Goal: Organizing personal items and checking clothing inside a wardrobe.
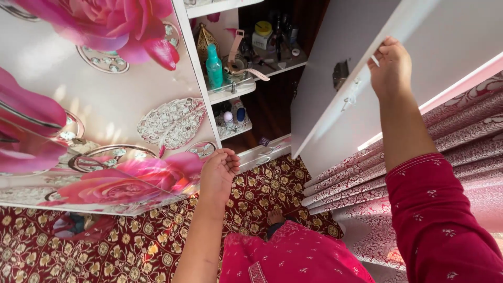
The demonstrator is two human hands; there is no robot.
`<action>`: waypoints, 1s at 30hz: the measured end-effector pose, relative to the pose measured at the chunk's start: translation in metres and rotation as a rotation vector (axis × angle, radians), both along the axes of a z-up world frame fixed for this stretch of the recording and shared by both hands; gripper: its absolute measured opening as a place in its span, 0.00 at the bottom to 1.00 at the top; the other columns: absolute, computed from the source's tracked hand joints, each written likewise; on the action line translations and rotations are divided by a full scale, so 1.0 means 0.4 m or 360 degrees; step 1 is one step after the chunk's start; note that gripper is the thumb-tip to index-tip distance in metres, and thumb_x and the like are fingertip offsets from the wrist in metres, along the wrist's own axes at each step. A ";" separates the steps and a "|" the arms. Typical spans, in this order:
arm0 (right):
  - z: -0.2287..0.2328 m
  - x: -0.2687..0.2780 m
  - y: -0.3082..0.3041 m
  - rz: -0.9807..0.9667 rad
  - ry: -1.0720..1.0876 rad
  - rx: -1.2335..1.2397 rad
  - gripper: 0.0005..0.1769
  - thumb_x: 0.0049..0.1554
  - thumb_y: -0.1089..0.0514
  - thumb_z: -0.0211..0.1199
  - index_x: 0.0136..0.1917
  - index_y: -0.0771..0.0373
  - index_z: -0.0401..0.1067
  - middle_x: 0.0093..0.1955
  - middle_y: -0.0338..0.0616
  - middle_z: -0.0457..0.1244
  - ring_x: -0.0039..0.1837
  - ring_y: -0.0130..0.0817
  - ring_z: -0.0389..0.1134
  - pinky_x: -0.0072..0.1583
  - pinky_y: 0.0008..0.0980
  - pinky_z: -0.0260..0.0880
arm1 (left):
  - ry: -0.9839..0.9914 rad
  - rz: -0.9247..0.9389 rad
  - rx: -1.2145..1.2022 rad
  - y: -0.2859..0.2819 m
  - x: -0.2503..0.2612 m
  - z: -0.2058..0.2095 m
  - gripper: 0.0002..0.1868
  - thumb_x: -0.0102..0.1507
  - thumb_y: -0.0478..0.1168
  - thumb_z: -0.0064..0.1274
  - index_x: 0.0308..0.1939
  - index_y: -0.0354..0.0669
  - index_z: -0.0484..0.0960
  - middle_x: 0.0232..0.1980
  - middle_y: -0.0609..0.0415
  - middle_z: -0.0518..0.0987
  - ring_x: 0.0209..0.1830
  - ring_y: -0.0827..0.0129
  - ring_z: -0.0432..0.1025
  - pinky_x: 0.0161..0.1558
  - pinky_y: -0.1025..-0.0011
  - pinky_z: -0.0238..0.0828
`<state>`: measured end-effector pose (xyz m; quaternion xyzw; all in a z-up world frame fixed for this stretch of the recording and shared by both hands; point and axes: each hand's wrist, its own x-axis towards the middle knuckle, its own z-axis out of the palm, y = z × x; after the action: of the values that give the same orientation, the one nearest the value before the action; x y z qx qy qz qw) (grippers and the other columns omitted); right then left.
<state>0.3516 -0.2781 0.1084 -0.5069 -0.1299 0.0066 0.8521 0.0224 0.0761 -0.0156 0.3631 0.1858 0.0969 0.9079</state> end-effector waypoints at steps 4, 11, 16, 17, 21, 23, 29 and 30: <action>-0.022 0.066 -0.066 -0.0168 -0.0013 -0.0025 0.09 0.64 0.58 0.52 0.55 0.60 0.68 0.53 0.40 0.66 0.57 0.31 0.65 0.64 0.38 0.61 | -0.0013 -0.0025 0.0006 0.024 -0.006 -0.003 0.08 0.66 0.35 0.43 0.42 0.35 0.77 0.37 0.47 0.80 0.37 0.66 0.73 0.43 0.69 0.72; -0.027 0.159 -0.152 -0.0700 0.0094 0.0055 0.16 0.57 0.45 0.58 0.53 0.55 0.70 0.50 0.34 0.65 0.54 0.27 0.66 0.56 0.40 0.63 | -0.0025 0.0054 -0.0003 0.062 0.032 -0.020 0.08 0.66 0.36 0.43 0.42 0.36 0.76 0.38 0.48 0.78 0.37 0.66 0.72 0.45 0.68 0.72; -0.030 0.169 -0.177 -0.0722 0.0058 0.0185 0.24 0.59 0.40 0.55 0.59 0.58 0.72 0.57 0.41 0.66 0.62 0.35 0.68 0.63 0.42 0.67 | -0.0029 0.0059 0.0027 0.048 0.073 0.005 0.07 0.66 0.36 0.42 0.42 0.36 0.75 0.39 0.48 0.78 0.38 0.67 0.71 0.45 0.69 0.71; -0.037 0.167 -0.183 -0.0691 0.0012 0.0222 0.29 0.61 0.38 0.50 0.65 0.59 0.69 0.65 0.42 0.64 0.68 0.37 0.65 0.68 0.42 0.64 | 0.0001 0.0049 0.0041 0.042 0.084 0.007 0.08 0.66 0.37 0.42 0.42 0.36 0.75 0.38 0.48 0.78 0.38 0.66 0.71 0.44 0.68 0.70; -0.030 0.089 -0.138 -0.1068 -0.0219 -0.0119 0.32 0.67 0.38 0.41 0.75 0.60 0.56 0.77 0.49 0.55 0.79 0.41 0.56 0.77 0.42 0.57 | 0.0054 0.0010 0.0077 0.024 0.134 0.021 0.09 0.66 0.37 0.41 0.43 0.37 0.75 0.38 0.48 0.78 0.38 0.66 0.71 0.43 0.68 0.69; -0.049 0.053 -0.119 -0.1232 -0.0485 -0.0370 0.30 0.70 0.44 0.42 0.79 0.60 0.52 0.81 0.49 0.51 0.82 0.42 0.52 0.80 0.44 0.54 | 0.0049 -0.0005 0.0073 0.014 0.168 0.020 0.09 0.65 0.37 0.42 0.42 0.37 0.75 0.38 0.48 0.78 0.38 0.66 0.71 0.43 0.68 0.70; -0.064 -0.063 -0.027 -0.1577 -0.1015 -0.1031 0.25 0.64 0.68 0.52 0.73 0.59 0.57 0.74 0.48 0.50 0.76 0.38 0.55 0.74 0.41 0.60 | 0.0019 -0.0014 0.0053 -0.025 0.250 0.030 0.08 0.64 0.36 0.43 0.42 0.36 0.75 0.38 0.48 0.78 0.37 0.66 0.71 0.43 0.69 0.70; -0.071 -0.063 -0.014 -0.1530 -0.1070 -0.0969 0.23 0.62 0.73 0.52 0.69 0.59 0.59 0.70 0.46 0.50 0.73 0.34 0.56 0.71 0.36 0.63 | 0.0033 -0.0006 0.0046 -0.029 0.265 0.032 0.08 0.63 0.35 0.43 0.41 0.35 0.75 0.37 0.48 0.78 0.36 0.66 0.71 0.42 0.69 0.70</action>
<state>0.3263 -0.2838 0.0800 -0.7012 -0.1405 -0.4968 0.4917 0.1285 0.0643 -0.0029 0.3775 0.1932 0.0939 0.9007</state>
